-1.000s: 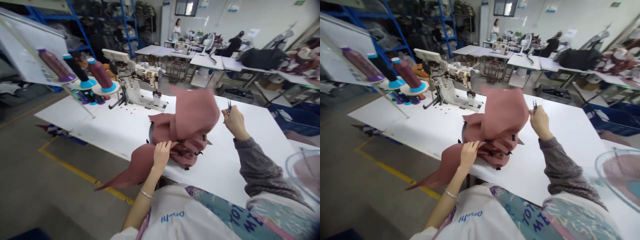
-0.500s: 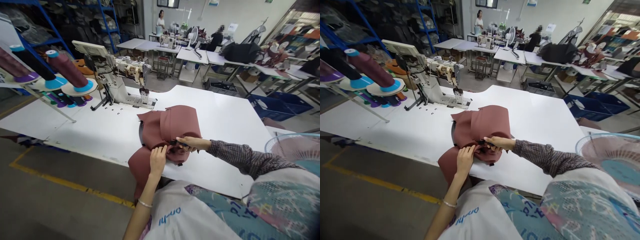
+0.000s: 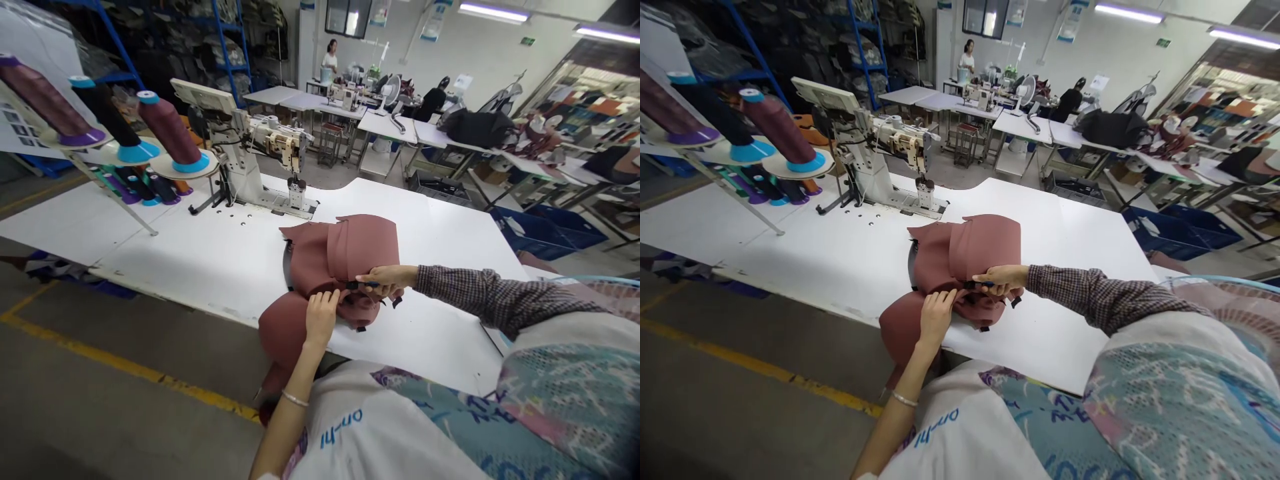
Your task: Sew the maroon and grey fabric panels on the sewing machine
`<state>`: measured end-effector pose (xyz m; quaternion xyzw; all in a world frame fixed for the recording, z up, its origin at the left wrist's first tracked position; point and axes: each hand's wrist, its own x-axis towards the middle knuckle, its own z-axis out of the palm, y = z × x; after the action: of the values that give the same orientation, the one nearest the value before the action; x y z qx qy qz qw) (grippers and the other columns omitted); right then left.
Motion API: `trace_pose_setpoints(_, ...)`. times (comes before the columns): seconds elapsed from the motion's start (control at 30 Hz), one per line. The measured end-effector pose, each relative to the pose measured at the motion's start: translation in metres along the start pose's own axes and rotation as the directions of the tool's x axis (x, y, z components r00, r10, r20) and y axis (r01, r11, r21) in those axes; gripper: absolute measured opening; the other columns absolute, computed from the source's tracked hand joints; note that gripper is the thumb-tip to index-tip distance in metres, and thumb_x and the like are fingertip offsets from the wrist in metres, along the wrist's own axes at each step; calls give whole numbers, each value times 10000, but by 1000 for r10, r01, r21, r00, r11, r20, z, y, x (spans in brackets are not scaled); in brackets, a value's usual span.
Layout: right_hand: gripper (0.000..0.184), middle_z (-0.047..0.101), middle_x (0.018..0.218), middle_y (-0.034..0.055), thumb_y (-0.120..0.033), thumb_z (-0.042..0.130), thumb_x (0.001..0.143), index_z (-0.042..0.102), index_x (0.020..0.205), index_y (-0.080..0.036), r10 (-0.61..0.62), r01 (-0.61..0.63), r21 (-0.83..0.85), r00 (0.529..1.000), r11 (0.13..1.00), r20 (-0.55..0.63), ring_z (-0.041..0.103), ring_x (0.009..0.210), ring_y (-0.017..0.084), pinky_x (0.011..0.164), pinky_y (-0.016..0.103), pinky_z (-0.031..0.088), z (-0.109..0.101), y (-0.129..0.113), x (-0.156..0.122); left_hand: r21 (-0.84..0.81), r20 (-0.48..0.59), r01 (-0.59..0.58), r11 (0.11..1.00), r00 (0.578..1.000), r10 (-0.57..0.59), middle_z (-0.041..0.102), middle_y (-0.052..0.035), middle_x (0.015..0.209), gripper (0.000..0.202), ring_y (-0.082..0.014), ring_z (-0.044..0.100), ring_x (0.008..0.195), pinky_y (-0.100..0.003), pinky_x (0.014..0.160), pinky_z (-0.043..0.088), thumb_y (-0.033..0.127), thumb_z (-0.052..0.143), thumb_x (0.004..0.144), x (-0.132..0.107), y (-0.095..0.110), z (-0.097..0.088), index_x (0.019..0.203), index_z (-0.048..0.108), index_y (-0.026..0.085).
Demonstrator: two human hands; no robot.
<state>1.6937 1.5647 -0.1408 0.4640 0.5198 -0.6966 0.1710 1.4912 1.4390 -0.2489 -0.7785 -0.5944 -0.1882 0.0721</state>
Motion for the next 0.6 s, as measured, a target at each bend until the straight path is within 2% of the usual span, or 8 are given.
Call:
trace_pose_setpoints(0.2,600,231,447,-118,-774,532,798,443,723,-186,43,-48,-59,996,997,-73,147,354,25,320,144,107,6,-1,1,-4,21,15,1000,1000,-15,667,-67,913,308,-220,569,827,-358,740,439,162,537,920,-7,-5,1,1217,620,181)
trace_pose_setpoints(0.27,634,352,460,-77,-804,499,792,468,728,-174,-33,14,-117,987,993,-160,253,351,37,325,158,165,19,-4,8,-7,-11,-8,1000,1000,8,686,-70,949,299,-205,582,821,-351,747,441,162,524,930,-16,-7,-6,1212,622,180)
trace_pose_setpoints(0.33,665,537,568,4,-814,473,796,518,775,-151,-193,160,-176,962,971,-191,425,415,68,353,171,258,40,-14,24,-6,-65,-100,995,993,99,700,-73,1055,313,-182,597,855,-344,796,441,169,494,951,-28,-10,-21,1242,607,192)
trace_pose_setpoints(0.4,677,645,720,71,-809,494,789,550,832,-136,-301,275,-183,944,944,-134,557,540,111,395,178,318,68,-31,49,18,-104,-233,972,967,233,680,-66,1190,351,-164,607,942,-327,843,432,182,471,968,-43,-13,-41,1303,571,218)
trace_pose_setpoints(0.47,669,675,803,96,-795,558,758,554,849,-131,-319,313,-155,948,937,-17,603,630,138,423,181,335,97,-51,75,66,-117,-327,943,936,333,633,-49,1299,394,-150,600,1028,-299,848,424,203,472,973,-57,-17,-64,1360,526,247)
trace_pose_setpoints(0.53,648,669,794,77,-765,644,709,553,833,-135,-330,340,-202,940,918,84,590,636,139,434,189,337,123,-71,94,127,-132,-348,929,922,364,575,-26,1379,416,-138,594,1061,-270,820,416,218,482,971,-70,-21,-86,1383,508,267)
trace_pose_setpoints(0.6,602,638,724,38,-713,718,671,564,793,-144,-359,388,-339,922,857,146,548,598,127,453,205,353,138,-84,102,166,-139,-348,923,918,371,527,-18,1425,424,-130,596,1067,-254,795,407,242,483,973,-79,-27,-105,1395,500,275)
